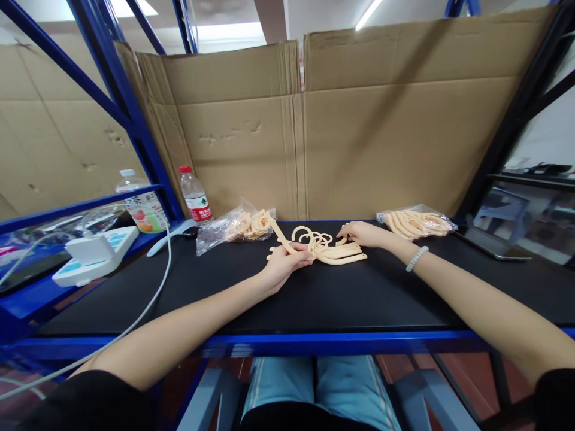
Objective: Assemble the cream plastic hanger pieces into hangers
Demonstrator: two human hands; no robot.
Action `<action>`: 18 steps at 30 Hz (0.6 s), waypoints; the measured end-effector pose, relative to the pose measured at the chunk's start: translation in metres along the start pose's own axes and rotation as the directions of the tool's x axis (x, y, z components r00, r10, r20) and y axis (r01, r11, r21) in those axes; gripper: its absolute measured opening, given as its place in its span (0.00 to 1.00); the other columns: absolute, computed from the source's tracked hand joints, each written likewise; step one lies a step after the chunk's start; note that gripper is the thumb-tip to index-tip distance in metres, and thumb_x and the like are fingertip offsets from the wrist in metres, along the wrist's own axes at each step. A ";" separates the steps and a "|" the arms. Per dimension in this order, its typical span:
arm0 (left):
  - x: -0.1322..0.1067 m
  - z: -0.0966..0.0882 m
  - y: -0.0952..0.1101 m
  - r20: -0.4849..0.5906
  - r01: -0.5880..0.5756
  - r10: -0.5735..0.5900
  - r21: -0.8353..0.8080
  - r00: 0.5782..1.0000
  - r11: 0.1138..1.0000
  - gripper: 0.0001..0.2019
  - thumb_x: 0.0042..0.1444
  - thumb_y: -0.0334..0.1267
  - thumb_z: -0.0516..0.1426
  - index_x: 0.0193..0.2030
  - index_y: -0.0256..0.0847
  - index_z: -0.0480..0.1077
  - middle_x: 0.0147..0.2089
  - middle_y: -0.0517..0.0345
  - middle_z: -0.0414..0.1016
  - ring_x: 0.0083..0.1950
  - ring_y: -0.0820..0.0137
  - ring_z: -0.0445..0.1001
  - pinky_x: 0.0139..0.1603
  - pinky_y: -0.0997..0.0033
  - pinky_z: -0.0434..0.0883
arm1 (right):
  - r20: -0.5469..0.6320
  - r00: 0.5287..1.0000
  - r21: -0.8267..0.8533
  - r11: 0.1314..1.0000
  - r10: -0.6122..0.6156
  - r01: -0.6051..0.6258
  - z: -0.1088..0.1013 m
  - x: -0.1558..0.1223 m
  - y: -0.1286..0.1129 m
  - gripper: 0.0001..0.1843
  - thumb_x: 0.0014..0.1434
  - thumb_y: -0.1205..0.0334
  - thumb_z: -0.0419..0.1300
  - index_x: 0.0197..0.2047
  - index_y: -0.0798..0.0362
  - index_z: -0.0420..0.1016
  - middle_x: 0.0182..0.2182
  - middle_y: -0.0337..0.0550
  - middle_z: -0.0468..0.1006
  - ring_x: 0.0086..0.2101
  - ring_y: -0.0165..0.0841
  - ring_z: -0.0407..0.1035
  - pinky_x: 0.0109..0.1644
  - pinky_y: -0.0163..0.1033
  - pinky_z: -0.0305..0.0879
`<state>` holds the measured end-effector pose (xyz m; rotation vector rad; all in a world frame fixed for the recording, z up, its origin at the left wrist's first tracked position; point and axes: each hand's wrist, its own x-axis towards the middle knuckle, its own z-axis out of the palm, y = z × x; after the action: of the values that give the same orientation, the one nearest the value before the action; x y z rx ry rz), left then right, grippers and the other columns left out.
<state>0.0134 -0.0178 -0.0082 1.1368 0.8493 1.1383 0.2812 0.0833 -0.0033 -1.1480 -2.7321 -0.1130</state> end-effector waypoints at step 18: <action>-0.001 0.000 0.001 0.009 0.005 -0.004 -0.046 1.000 0.999 0.06 0.43 0.27 0.65 0.29 0.32 0.73 0.32 0.54 0.75 0.34 0.74 0.75 0.42 0.74 0.73 | -0.587 0.735 0.457 0.888 0.340 -0.045 -0.027 -0.014 -0.053 0.04 0.57 0.63 0.53 0.37 0.52 0.65 0.19 0.35 0.67 0.22 0.30 0.63 0.31 0.36 0.60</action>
<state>0.0130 -0.0187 -0.0075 1.1004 0.8144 1.1431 0.2562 0.0327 0.0205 -1.0112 -1.8720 0.0837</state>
